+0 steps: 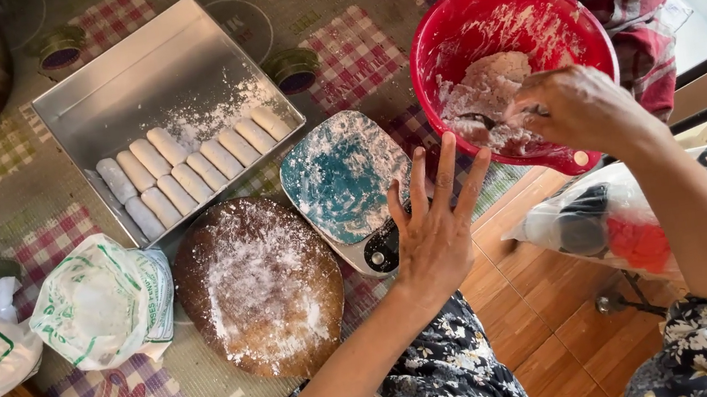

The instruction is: The person scoops dough from a red bowl onto a digital scale, then rolls the dough into cylindrical shapes on a floured wooden board. The finished rolls are placed into a metal tray.

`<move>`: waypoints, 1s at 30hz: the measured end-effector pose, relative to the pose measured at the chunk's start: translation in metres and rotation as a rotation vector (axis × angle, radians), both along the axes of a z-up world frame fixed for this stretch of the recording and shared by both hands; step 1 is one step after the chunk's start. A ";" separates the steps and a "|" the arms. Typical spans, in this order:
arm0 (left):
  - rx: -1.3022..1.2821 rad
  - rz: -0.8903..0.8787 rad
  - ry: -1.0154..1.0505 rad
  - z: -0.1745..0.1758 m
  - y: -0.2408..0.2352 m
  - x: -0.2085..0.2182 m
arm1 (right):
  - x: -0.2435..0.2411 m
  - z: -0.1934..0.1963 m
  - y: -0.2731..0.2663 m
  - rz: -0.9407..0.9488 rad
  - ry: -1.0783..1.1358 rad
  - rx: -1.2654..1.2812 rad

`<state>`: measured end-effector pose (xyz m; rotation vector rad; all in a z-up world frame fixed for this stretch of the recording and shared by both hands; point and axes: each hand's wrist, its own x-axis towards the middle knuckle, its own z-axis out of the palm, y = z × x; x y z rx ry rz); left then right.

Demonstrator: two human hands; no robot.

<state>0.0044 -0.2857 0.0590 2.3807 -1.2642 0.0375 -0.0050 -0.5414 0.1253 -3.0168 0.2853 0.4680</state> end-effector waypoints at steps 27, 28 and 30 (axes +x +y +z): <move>-0.259 0.383 0.125 -0.022 0.104 0.041 | -0.002 -0.062 0.169 0.157 -0.481 -0.038; -0.261 0.387 0.127 -0.023 0.104 0.040 | -0.002 -0.058 0.174 0.161 -0.480 -0.039; -0.197 0.392 0.145 -0.024 0.103 0.041 | -0.001 -0.051 0.183 0.154 -0.521 -0.015</move>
